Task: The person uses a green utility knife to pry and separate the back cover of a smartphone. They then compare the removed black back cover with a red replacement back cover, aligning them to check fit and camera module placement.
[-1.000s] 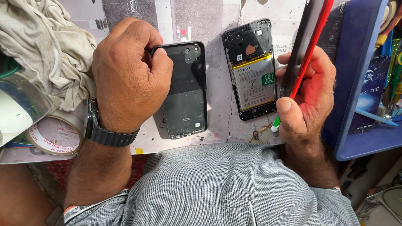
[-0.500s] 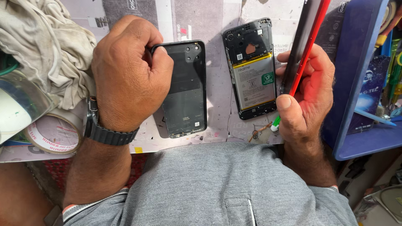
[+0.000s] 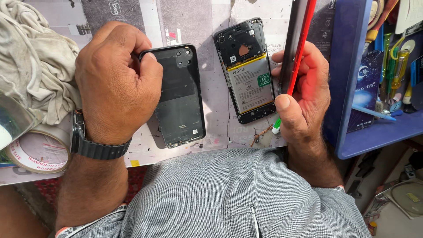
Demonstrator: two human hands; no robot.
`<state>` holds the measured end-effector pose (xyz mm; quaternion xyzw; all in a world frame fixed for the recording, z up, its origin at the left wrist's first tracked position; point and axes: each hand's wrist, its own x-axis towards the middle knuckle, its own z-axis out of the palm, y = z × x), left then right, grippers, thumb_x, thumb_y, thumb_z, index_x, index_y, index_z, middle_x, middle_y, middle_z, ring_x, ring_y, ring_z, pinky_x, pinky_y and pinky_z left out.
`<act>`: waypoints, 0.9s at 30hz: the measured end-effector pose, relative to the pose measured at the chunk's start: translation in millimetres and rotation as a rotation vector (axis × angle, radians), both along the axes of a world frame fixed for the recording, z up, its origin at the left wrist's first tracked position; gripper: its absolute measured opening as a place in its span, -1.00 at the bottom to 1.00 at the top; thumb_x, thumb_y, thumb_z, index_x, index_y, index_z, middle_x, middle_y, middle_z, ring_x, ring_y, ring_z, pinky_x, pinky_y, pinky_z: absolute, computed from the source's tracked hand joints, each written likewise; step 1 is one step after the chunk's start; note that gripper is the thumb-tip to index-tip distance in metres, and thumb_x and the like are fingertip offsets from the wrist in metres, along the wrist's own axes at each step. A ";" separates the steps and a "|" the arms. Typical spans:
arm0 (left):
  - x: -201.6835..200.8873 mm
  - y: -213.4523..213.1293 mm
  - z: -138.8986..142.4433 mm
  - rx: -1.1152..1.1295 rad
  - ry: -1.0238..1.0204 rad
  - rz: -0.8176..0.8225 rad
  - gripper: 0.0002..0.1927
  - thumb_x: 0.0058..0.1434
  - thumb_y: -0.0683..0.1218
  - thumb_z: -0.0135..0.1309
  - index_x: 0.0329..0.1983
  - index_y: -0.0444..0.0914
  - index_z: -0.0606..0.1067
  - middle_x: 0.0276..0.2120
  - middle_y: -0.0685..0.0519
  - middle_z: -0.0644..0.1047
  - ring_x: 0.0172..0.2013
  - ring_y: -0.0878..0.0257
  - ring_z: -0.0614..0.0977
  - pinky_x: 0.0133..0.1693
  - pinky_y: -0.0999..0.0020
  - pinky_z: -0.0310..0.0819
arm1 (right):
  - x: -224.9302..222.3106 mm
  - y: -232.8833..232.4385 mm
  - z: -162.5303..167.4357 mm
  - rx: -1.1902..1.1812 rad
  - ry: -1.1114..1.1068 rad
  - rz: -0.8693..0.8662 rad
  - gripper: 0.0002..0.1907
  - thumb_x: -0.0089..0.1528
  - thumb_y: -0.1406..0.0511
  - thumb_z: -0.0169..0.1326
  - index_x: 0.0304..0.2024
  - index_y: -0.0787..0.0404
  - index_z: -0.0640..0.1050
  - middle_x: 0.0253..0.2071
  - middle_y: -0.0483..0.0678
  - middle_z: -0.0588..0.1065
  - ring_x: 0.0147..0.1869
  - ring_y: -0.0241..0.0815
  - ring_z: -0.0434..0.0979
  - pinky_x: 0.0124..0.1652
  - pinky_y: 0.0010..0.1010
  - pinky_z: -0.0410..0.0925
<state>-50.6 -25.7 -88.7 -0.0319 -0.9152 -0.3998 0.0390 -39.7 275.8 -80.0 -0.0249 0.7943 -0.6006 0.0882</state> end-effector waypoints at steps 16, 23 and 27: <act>-0.9 -0.4 -0.2 -0.004 0.005 -0.006 -0.92 0.18 -0.35 0.07 -0.34 -0.35 0.43 -0.34 -0.01 0.47 -0.42 0.17 0.54 -0.36 0.26 0.40 | -1.2 -0.3 -1.6 0.012 -0.002 0.008 -0.01 0.29 -0.20 0.17 0.43 0.37 0.21 0.15 0.01 0.44 0.05 -0.34 0.39 0.10 -0.51 0.33; -0.1 -1.0 -0.4 -0.024 0.039 -0.010 -0.92 0.20 -0.35 0.08 -0.32 -0.35 0.43 -0.37 -0.01 0.46 -0.43 0.17 0.54 -0.33 0.25 0.40 | -2.8 -0.9 -2.4 0.016 0.008 0.019 -0.03 0.29 -0.19 0.16 0.42 0.37 0.21 0.14 0.01 0.44 0.04 -0.34 0.39 0.10 -0.52 0.34; -0.6 -0.7 -0.4 -0.016 0.017 -0.006 -0.91 0.17 -0.36 0.07 -0.34 -0.35 0.43 -0.35 -0.02 0.46 -0.43 0.16 0.53 -0.37 0.25 0.38 | -2.9 -1.1 -2.4 0.007 0.008 0.022 -0.03 0.30 -0.19 0.16 0.42 0.37 0.21 0.15 0.01 0.44 0.04 -0.35 0.39 0.10 -0.52 0.33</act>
